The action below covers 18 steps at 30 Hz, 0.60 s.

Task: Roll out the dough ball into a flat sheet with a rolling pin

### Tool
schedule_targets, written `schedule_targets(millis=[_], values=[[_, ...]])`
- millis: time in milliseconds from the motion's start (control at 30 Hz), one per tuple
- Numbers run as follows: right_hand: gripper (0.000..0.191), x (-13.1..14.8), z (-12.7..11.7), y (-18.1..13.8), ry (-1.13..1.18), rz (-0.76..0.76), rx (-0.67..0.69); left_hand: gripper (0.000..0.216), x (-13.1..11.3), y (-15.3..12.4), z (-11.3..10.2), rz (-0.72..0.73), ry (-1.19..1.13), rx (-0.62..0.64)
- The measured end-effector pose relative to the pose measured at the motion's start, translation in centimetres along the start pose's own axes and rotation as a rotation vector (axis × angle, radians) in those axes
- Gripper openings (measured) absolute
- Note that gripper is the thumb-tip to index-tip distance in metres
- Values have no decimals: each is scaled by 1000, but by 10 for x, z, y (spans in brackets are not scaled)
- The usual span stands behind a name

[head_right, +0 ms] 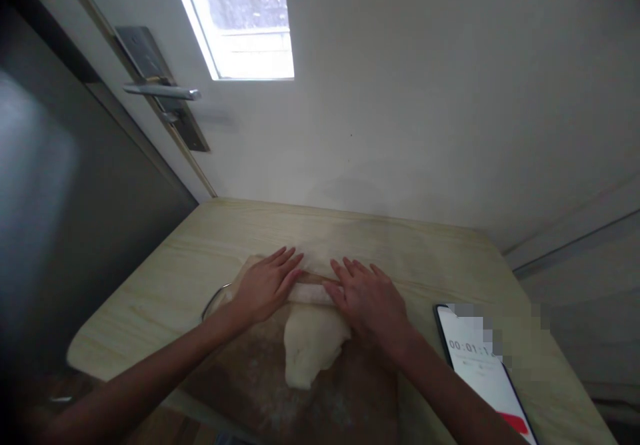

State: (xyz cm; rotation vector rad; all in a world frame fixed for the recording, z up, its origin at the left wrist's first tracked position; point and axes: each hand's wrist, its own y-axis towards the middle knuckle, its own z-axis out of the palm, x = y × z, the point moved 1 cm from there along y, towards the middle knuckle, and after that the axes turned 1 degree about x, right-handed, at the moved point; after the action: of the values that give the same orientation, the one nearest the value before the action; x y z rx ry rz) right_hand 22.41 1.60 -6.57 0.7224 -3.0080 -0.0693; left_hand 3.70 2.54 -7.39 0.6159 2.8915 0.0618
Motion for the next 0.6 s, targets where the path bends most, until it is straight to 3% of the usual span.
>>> schedule_targets(millis=[300, 600], values=[[46, 1, 0, 18, -33, 15, 30, 45, 3, 8, 6, -6, 12, -32], [48, 23, -18, -2, -71, 194, 24, 40, -4, -8, -1, -5, 83, -39]])
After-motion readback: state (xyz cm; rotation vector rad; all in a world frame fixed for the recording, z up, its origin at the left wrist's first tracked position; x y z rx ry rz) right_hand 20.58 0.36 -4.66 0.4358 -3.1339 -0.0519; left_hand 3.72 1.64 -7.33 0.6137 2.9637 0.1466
